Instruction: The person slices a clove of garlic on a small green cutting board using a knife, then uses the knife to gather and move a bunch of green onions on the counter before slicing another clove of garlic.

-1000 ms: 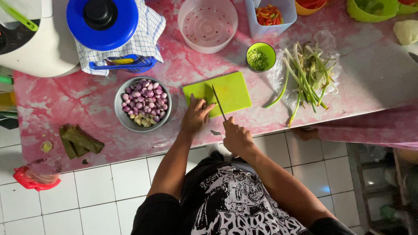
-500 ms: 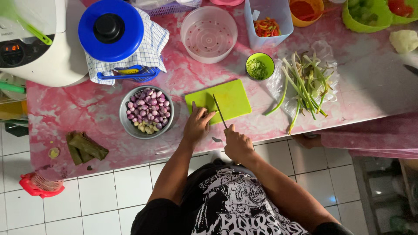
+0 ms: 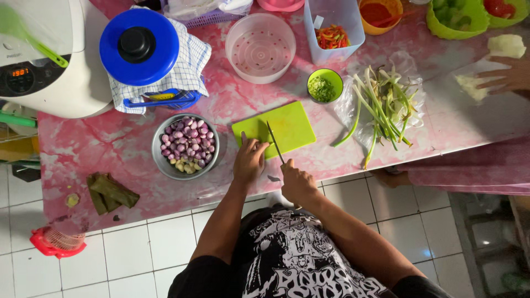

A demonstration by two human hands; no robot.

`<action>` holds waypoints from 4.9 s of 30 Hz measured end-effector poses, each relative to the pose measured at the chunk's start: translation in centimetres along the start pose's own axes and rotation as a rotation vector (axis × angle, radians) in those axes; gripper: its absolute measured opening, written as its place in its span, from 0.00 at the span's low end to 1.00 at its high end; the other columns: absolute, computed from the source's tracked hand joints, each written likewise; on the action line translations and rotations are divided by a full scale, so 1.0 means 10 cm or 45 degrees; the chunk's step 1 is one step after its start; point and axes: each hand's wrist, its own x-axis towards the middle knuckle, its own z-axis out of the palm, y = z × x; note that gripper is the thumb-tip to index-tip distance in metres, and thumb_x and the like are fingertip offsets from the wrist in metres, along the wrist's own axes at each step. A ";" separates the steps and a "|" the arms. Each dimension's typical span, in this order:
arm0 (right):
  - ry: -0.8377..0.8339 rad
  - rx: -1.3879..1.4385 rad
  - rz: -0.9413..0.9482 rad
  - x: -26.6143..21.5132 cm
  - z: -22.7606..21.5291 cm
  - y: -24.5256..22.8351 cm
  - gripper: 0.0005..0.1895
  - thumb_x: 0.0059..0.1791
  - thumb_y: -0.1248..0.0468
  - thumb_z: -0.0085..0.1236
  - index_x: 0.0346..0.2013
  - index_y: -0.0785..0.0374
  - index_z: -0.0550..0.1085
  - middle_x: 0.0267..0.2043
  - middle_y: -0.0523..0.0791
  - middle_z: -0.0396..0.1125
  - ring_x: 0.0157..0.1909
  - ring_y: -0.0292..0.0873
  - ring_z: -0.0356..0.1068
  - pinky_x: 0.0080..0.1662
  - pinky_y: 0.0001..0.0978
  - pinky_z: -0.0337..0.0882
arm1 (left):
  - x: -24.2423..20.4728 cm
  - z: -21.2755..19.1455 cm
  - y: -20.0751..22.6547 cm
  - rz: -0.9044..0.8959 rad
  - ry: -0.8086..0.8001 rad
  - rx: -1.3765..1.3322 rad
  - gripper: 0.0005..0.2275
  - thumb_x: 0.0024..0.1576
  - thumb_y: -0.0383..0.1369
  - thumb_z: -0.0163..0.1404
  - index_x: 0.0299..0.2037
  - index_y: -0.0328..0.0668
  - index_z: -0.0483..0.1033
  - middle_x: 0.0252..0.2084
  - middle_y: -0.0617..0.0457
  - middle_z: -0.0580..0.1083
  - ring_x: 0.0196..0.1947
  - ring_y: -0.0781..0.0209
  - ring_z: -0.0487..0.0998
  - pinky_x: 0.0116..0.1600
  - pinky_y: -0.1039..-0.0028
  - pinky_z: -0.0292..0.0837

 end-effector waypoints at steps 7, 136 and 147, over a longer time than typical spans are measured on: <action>0.068 -0.043 -0.113 0.07 0.00 0.01 0.20 0.46 0.68 0.50 0.51 0.66 0.59 0.40 0.58 0.74 0.45 0.62 0.77 0.48 0.54 0.76 | 0.04 0.04 -0.04 0.042 -0.048 -0.011 0.11 0.53 0.21 0.52 0.45 0.40 0.80 0.35 0.47 0.69 0.42 0.44 0.74 0.75 0.42 0.51; 0.112 0.051 -0.091 0.02 0.12 0.09 0.24 0.46 0.65 0.52 0.53 0.66 0.55 0.38 0.62 0.73 0.44 0.68 0.75 0.49 0.59 0.73 | -0.06 0.11 -0.14 0.035 0.154 -0.171 0.09 0.50 0.16 0.53 0.34 0.38 0.83 0.32 0.45 0.70 0.38 0.46 0.74 0.78 0.46 0.48; 0.262 0.138 0.067 0.04 -0.04 0.59 0.25 0.46 0.61 0.54 0.51 0.65 0.56 0.36 0.63 0.73 0.41 0.69 0.74 0.47 0.59 0.73 | -0.06 -0.01 -0.14 -0.015 0.027 -0.362 0.06 0.55 0.20 0.56 0.39 0.39 0.82 0.36 0.47 0.73 0.44 0.47 0.75 0.59 0.59 0.70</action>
